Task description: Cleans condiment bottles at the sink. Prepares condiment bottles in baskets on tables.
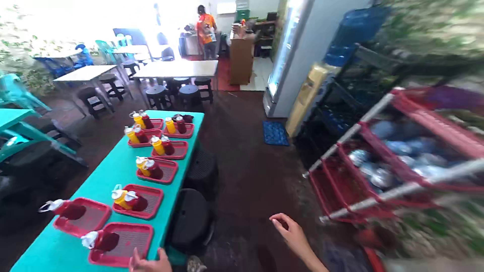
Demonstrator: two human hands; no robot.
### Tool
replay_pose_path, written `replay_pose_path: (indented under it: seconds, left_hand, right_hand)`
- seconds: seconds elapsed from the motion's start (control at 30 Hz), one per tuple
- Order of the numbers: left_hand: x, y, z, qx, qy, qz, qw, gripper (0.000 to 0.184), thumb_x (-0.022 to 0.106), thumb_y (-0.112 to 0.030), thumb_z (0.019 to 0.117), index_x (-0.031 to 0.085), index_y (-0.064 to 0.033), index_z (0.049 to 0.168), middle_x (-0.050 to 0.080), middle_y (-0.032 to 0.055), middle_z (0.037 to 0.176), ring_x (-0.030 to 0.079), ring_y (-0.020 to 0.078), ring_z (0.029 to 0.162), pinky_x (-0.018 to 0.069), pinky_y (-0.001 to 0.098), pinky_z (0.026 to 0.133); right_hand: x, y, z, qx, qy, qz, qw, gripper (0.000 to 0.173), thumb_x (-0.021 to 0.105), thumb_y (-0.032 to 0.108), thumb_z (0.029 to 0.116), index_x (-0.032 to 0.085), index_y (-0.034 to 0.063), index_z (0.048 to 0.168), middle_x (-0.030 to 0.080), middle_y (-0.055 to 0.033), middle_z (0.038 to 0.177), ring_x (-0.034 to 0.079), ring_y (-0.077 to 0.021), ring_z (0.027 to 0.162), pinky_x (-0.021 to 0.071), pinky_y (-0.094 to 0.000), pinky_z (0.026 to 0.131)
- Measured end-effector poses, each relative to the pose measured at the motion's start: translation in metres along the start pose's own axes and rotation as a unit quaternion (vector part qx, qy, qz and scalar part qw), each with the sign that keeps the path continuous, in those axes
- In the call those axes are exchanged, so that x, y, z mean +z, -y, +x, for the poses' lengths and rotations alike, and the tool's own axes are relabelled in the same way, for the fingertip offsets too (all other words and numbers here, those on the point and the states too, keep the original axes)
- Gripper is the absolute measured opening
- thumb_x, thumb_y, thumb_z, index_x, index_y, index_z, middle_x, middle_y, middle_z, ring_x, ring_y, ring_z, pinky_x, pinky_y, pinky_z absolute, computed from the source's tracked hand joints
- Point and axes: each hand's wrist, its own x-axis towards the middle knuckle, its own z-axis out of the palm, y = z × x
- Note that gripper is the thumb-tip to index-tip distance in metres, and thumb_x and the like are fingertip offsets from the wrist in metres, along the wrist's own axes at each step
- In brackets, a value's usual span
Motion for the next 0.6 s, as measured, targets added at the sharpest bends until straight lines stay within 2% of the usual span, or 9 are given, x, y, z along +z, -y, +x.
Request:
replay_pose_path:
  seconds: [0.07,0.13,0.23,0.3,0.33,0.4,0.47,0.5,0.6]
  left_hand:
    - [0.022,-0.040,-0.052,0.076,0.072,-0.036,0.994,0.077,0.076,-0.008,0.0813,0.041,0.0136,0.146,0.026,0.0469,0.151,0.024,0.0681,0.139,0.0262,0.0706,0.114]
    - [0.049,-0.091,-0.115,0.154,0.172,-0.078,0.970,0.073,0.075,-0.008,0.0819,0.044,0.0140,0.144,0.028,0.0466,0.150,0.025,0.0666,0.140,0.0260,0.0680,0.115]
    - [0.081,-0.172,-0.222,0.300,0.332,-0.151,0.882,0.067,0.073,-0.009,0.0817,0.048,0.0144,0.140,0.031,0.0464,0.149,0.030,0.0638,0.138,0.0309,0.0642,0.114]
    - [0.091,-0.222,-0.294,0.375,0.451,-0.204,0.784,0.061,0.070,-0.007,0.0841,0.051,0.0134,0.138,0.032,0.0438,0.150,0.038,0.0580,0.137,0.0395,0.0600,0.110]
    - [0.093,-0.243,-0.329,0.407,0.510,-0.228,0.723,0.057,0.068,-0.006,0.0859,0.052,0.0123,0.137,0.036,0.0413,0.148,0.045,0.0522,0.133,0.0476,0.0548,0.103]
    - [0.097,-0.276,-0.396,0.476,0.607,-0.283,0.570,0.044,0.064,-0.002,0.0893,0.056,0.0135,0.130,0.051,0.0371,0.137,0.061,0.0425,0.119,0.0550,0.0470,0.097]
    - [0.094,-0.295,-0.462,0.532,0.667,-0.306,0.423,0.033,0.061,-0.001,0.0901,0.065,0.0106,0.120,0.060,0.0313,0.128,0.067,0.0350,0.111,0.0580,0.0420,0.092]
    - [0.088,-0.299,-0.493,0.550,0.688,-0.305,0.363,0.029,0.060,0.000,0.0896,0.068,0.0090,0.116,0.061,0.0299,0.127,0.068,0.0337,0.109,0.0589,0.0414,0.091]
    - [0.066,-0.302,-0.575,0.578,0.735,-0.282,0.214,0.024,0.061,0.002,0.0887,0.071,0.0064,0.110,0.064,0.0278,0.123,0.070,0.0326,0.106,0.0596,0.0414,0.090]
  right_hand:
    - [-0.044,-0.046,-0.049,0.062,-0.009,0.021,0.998,0.022,0.060,0.009,0.1019,0.071,-0.0044,0.114,0.071,-0.0215,0.113,0.069,-0.0298,0.104,0.0533,-0.0449,0.097]
    - [-0.087,-0.086,-0.104,0.116,0.006,0.027,0.993,0.026,0.059,0.015,0.1030,0.069,-0.0036,0.118,0.070,-0.0213,0.115,0.068,-0.0300,0.106,0.0526,-0.0458,0.099]
    - [-0.144,-0.134,-0.187,0.190,0.049,-0.001,0.981,0.033,0.058,0.022,0.1047,0.067,-0.0022,0.125,0.067,-0.0235,0.123,0.065,-0.0349,0.115,0.0478,-0.0514,0.104]
    - [-0.170,-0.163,-0.241,0.233,0.041,-0.026,0.971,0.036,0.057,0.025,0.1052,0.066,-0.0009,0.128,0.065,-0.0244,0.125,0.062,-0.0379,0.119,0.0451,-0.0541,0.107]
    - [-0.179,-0.174,-0.268,0.265,0.019,-0.031,0.963,0.038,0.057,0.027,0.1054,0.065,-0.0002,0.130,0.064,-0.0248,0.127,0.060,-0.0394,0.122,0.0436,-0.0553,0.108]
    - [-0.186,-0.194,-0.321,0.331,-0.068,-0.009,0.941,0.039,0.057,0.029,0.1053,0.065,0.0000,0.131,0.063,-0.0256,0.130,0.058,-0.0409,0.126,0.0420,-0.0560,0.110]
    - [-0.182,-0.210,-0.373,0.386,-0.170,0.062,0.905,0.039,0.057,0.026,0.1053,0.064,-0.0021,0.131,0.063,-0.0262,0.130,0.059,-0.0403,0.125,0.0427,-0.0545,0.110]
    - [-0.175,-0.217,-0.397,0.406,-0.220,0.101,0.881,0.038,0.057,0.025,0.1052,0.064,-0.0029,0.130,0.064,-0.0261,0.126,0.061,-0.0396,0.121,0.0449,-0.0541,0.108]
    - [-0.148,-0.238,-0.454,0.481,-0.299,0.194,0.801,0.037,0.056,0.025,0.1059,0.064,-0.0025,0.130,0.065,-0.0256,0.127,0.062,-0.0397,0.120,0.0459,-0.0562,0.106]
